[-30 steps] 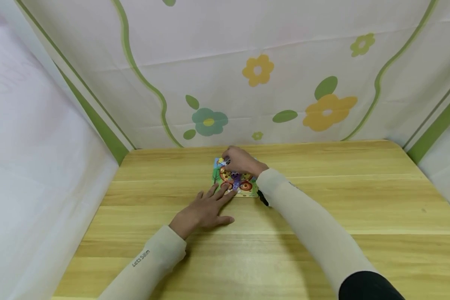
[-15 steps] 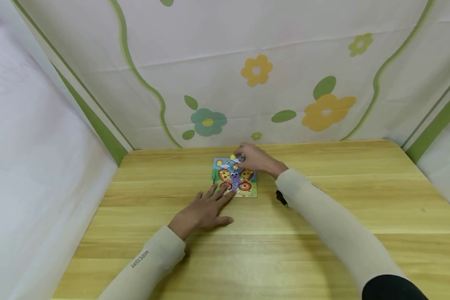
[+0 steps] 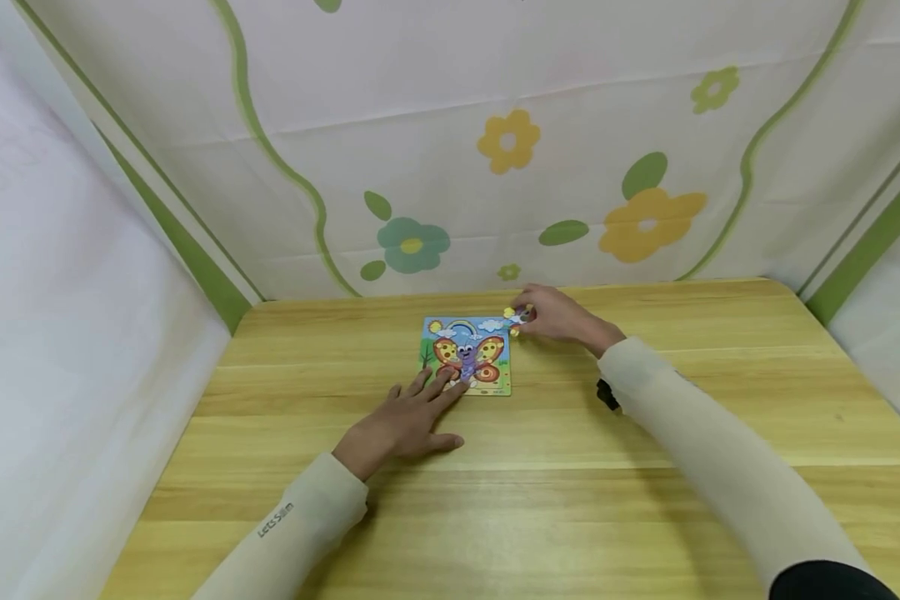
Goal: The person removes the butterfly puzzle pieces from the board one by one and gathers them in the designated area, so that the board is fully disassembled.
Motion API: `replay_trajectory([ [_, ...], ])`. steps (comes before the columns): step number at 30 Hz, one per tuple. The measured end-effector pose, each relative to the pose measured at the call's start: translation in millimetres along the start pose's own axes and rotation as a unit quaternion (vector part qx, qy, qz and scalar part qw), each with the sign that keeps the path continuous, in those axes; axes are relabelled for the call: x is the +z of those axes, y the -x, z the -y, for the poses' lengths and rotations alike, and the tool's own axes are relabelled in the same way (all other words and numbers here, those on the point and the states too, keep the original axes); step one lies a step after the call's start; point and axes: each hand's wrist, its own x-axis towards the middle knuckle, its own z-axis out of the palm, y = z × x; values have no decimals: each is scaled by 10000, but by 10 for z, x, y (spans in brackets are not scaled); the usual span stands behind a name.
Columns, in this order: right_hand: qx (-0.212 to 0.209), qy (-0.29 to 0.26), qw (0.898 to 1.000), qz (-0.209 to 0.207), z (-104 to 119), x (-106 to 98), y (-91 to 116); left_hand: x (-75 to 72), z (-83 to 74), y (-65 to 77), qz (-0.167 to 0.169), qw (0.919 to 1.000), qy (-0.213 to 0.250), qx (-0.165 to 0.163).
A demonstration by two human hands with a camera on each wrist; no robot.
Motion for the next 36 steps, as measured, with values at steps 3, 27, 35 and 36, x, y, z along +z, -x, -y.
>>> replay_trajectory([
  [3,61,8,10000,-14,-87,-46,55,-5,0,3,-21,10000,8,34],
  [27,4,163,9997,153,-480,-155,116,9,-2,25,-118,9998,106,108],
  [35,-161,109,9998,76,-518,-135,92,9,-2,19,-92,9999,49,56],
  [36,-167,108,9998,70,-524,-128,86,9,-1,20,-89,9999,42,53],
])
